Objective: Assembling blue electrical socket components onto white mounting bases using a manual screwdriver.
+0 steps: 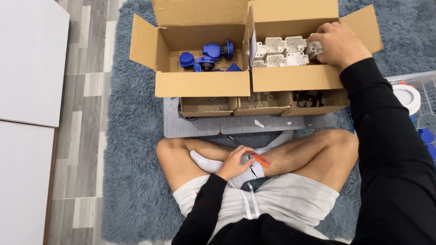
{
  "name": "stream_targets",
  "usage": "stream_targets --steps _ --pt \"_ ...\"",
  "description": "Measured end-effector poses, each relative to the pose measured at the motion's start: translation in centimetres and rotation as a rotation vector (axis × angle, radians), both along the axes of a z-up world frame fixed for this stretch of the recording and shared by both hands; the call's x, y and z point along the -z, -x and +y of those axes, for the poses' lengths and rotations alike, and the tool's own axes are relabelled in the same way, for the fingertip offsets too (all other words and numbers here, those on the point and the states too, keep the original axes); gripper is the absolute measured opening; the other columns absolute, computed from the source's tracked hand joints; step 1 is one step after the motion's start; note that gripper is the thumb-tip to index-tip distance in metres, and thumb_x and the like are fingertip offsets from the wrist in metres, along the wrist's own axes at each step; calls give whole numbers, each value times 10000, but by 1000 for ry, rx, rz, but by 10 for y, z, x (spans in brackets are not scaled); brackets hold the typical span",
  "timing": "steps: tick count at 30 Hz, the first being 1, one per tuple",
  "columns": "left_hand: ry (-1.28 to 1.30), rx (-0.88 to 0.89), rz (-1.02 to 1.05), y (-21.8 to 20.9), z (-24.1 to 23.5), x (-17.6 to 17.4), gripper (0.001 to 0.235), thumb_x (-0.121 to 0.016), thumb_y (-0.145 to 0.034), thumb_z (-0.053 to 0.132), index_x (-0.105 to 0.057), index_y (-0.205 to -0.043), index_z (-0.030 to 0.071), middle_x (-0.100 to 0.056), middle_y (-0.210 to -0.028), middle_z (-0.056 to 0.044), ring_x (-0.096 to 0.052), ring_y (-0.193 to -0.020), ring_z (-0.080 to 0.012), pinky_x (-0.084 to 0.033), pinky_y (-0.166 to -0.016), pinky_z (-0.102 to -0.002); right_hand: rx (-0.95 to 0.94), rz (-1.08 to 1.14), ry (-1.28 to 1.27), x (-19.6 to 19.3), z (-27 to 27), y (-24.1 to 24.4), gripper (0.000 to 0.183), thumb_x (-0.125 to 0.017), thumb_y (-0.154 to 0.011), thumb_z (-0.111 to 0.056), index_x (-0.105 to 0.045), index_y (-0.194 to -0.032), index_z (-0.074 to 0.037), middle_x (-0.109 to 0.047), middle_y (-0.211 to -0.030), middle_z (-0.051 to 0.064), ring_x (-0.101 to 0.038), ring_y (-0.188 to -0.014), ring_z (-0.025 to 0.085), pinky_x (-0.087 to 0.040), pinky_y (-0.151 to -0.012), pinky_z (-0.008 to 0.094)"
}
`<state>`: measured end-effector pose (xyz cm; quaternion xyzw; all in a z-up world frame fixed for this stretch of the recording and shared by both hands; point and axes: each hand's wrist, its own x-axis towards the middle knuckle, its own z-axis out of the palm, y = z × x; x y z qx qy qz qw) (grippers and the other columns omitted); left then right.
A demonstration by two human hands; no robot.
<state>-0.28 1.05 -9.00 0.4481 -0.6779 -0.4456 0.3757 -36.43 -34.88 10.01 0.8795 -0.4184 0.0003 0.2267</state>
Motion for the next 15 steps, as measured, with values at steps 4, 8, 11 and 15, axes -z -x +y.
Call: stream_targets --steps 4,8,11,15 --pt "-15 -3 -84 -2 0 2 323 -751 -973 216 -710 -1252 59 -720 -1205 -61 -736 -1096 -247 -594 -942 -359 39 63 105 6 -2 -10 695 -885 -692 -257 -812 -1382 -297 -761 -1341 43 -730 -1154 251 -552 -1101 354" --pt "6 0 -130 -1 0 3 311 -748 -980 235 -711 -1243 74 -722 -1189 -56 -742 -1071 -248 -598 -916 -361 1 -13 81 7 -1 -6 701 -838 -735 -127 -793 -1428 -226 -745 -1359 53 -741 -1125 268 -578 -1047 360" --pt "-5 -13 -127 -2 -1 2 304 -757 -973 233 -720 -1228 73 -732 -1173 -60 -748 -1054 -251 -601 -896 -366 78 -58 -59 -22 18 -7 426 -825 -984 -286 -810 -1396 -180 -754 -1421 80 -746 -1198 270 -625 -1051 405" --pt "-39 -13 -149 -3 -1 0 285 -750 -974 224 -732 -1216 74 -744 -1152 -54 -752 -1047 -239 -602 -900 -362 -40 -248 45 -56 74 35 409 -894 -1057 -224 -847 -1442 -94 -775 -1434 73 -763 -1194 229 -646 -1045 331"
